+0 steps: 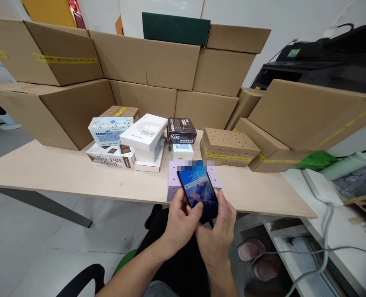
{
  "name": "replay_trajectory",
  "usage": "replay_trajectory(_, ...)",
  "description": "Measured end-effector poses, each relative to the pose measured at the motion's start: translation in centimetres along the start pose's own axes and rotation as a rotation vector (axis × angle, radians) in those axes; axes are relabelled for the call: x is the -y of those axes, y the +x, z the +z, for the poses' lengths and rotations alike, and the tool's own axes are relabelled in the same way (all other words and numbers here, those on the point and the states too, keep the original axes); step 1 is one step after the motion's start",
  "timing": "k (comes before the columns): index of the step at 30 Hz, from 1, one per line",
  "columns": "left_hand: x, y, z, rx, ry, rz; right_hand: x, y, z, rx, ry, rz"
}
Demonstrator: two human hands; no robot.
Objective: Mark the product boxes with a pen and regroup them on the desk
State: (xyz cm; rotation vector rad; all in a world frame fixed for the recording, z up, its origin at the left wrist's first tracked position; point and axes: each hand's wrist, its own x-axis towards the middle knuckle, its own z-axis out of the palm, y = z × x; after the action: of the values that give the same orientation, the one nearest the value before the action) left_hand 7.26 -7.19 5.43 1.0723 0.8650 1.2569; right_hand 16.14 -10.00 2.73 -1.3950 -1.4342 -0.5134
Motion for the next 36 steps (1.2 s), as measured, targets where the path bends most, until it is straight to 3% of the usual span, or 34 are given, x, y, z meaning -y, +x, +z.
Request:
replay_trajectory(13, 0.3, 0.1, -0.2, 0.016, 0.045, 0.012, -0.2, 0.2, 0.3, -0.005, 0.019, 0.003)
replay_trajectory(18, 1.3, -0.5, -1.0, 0.096, 0.111, 0.112, -1.4, 0.3, -0.4, -0.019, -0.026, 0.104)
replay_trajectory(21, 2.1, -0.9, -2.4, 0.056, 0.225, 0.34, -3.5, 1.0, -1.8, -0.035, -0.08, 0.282)
replay_trajectory(24, 2.4, -0.5, -4.1, -0.104, 0.367, 0.702, -6.8, 2.0, -3.2, 0.012, -0.234, 0.417)
replay_trajectory(26, 2.3, 0.2, -5.1, -0.209, 0.462, 0.854, -9.6, 2.5, -3.7, 0.107, -0.318, 0.443)
replay_trajectory(31, 1.8, 1.7, -6.1, -0.298, 0.707, 0.843, -15.8, 2.9, -3.4, 0.402, -0.426, 0.481)
replay_trajectory(36, 2.0, 2.4, -6.5, -0.213, 0.732, 0.795, -18.7, 2.8, -2.3, 0.554, -0.454, 0.431)
